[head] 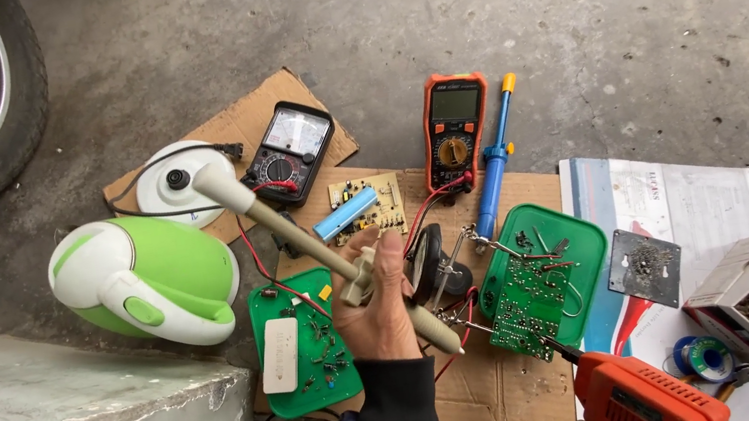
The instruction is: The person works on a green circuit board placed on a cardboard surface. They use a hot air gun to apply heat to the board and a soldering iron to work on specific components. Various tools and electronic parts are scattered around the workspace.
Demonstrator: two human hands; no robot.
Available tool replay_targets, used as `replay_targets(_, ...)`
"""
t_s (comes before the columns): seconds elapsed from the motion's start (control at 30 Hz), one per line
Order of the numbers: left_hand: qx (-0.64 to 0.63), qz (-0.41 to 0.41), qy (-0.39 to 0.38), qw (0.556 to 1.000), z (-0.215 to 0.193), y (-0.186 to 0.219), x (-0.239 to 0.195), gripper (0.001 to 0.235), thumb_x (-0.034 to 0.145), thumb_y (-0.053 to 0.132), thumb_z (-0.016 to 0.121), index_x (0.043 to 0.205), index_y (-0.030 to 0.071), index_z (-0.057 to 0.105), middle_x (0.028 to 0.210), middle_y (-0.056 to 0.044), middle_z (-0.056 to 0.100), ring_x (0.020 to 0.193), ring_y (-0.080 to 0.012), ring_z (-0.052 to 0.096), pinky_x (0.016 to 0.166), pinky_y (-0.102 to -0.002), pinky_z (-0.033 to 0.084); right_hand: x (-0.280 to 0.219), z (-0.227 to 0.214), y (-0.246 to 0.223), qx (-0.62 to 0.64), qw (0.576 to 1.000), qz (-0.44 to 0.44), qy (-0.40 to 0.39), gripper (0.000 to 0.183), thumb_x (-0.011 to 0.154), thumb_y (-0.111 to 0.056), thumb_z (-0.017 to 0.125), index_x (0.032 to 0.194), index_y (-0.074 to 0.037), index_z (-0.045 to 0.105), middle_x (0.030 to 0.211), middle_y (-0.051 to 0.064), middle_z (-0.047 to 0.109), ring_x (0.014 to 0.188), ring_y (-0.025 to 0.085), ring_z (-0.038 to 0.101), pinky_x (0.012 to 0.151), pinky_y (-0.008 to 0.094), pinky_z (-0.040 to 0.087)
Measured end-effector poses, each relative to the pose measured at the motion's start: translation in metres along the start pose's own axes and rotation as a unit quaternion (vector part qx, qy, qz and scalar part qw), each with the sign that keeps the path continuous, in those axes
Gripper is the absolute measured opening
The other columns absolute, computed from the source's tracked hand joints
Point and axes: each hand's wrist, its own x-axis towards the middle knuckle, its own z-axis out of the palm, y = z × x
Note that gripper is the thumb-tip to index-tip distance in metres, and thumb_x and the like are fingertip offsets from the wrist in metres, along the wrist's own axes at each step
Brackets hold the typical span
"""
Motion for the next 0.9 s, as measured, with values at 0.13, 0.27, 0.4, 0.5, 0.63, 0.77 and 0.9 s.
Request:
replay_targets(0.13, 0.089, 0.118, -0.023, 0.989, 0.024, -0.009, 0.006, 0.039, 0.083, 0.030, 0.094, 0.111, 0.009, 0.076, 0.099, -0.002, 0.069, 0.084, -0.0111, 0.073, 0.082, -0.025, 0.067, -0.009, 0.068, 0.027, -0.315, 0.892, -0.269, 0.179, 0.075, 0.085, 0.000, 0.077, 0.156, -0.019, 0.065, 0.076, 0.022, 0.063, 0.048, 0.028, 0.049, 0.047, 0.039, 0.041)
replay_targets(0.27, 0.140, 0.127, -0.045, 0.981, 0.025, -0.011, 0.022, 0.053, 0.086, 0.036, 0.100, 0.125, 0.011, 0.076, 0.079, 0.004, 0.059, 0.074, -0.0054, 0.058, 0.080, -0.023, 0.057, -0.010, 0.100, 0.049, -0.336, 0.852, -0.311, 0.255, 0.078, 0.082, 0.006, 0.080, 0.155, -0.019, 0.067, 0.079, 0.023, 0.066, 0.049, 0.030, 0.052, 0.048, 0.040, 0.043)
replay_targets(0.4, 0.208, 0.183, -0.023, 0.961, 0.013, 0.003, 0.024, 0.031, 0.093, 0.040, 0.082, 0.108, 0.018, 0.065, 0.128, 0.002, 0.079, 0.103, -0.0156, 0.079, 0.083, -0.036, 0.072, -0.008, 0.101, 0.050, -0.383, 0.765, -0.364, 0.369, 0.086, 0.076, 0.016, 0.088, 0.154, -0.017, 0.070, 0.088, 0.024, 0.073, 0.055, 0.032, 0.059, 0.055, 0.042, 0.048)
replay_targets(0.5, 0.236, 0.207, 0.030, 0.949, -0.007, 0.017, 0.003, 0.028, 0.097, 0.039, 0.081, 0.113, 0.018, 0.072, 0.121, -0.001, 0.083, 0.102, -0.0158, 0.081, 0.088, -0.034, 0.069, -0.012, 0.113, 0.035, -0.431, 0.731, -0.381, 0.368, 0.088, 0.072, 0.013, 0.093, 0.153, -0.014, 0.070, 0.100, 0.022, 0.076, 0.068, 0.035, 0.067, 0.069, 0.042, 0.056)
replay_targets(0.63, 0.350, 0.251, 0.041, 0.901, -0.019, -0.011, -0.028, 0.055, 0.083, 0.067, 0.078, 0.121, 0.027, 0.075, 0.097, 0.006, 0.080, 0.070, -0.0084, 0.070, 0.060, -0.027, 0.061, -0.010, 0.140, 0.055, -0.301, 0.767, -0.354, 0.443, 0.026, 0.093, -0.007, 0.086, 0.114, 0.006, 0.078, 0.069, 0.030, 0.070, 0.046, 0.036, 0.057, 0.046, 0.041, 0.047)
replay_targets(0.77, 0.412, 0.447, -0.012, 0.794, 0.008, -0.006, -0.026, 0.060, 0.077, 0.065, 0.093, 0.117, 0.024, 0.073, 0.100, 0.004, 0.073, 0.086, -0.0169, 0.072, 0.065, -0.036, 0.058, 0.001, 0.147, 0.034, -0.286, 0.766, -0.365, 0.445, 0.033, 0.093, -0.014, 0.087, 0.117, 0.006, 0.078, 0.084, 0.025, 0.075, 0.059, 0.034, 0.065, 0.054, 0.042, 0.053)
replay_targets(0.9, 0.448, 0.469, -0.037, 0.760, 0.030, -0.001, -0.002, 0.041, 0.086, 0.043, 0.097, 0.111, 0.024, 0.070, 0.097, 0.008, 0.080, 0.081, -0.0139, 0.077, 0.066, -0.036, 0.062, 0.017, 0.150, 0.015, -0.259, 0.760, -0.379, 0.460, 0.043, 0.093, -0.025, 0.089, 0.122, 0.005, 0.079, 0.106, 0.020, 0.082, 0.078, 0.034, 0.078, 0.065, 0.043, 0.062)
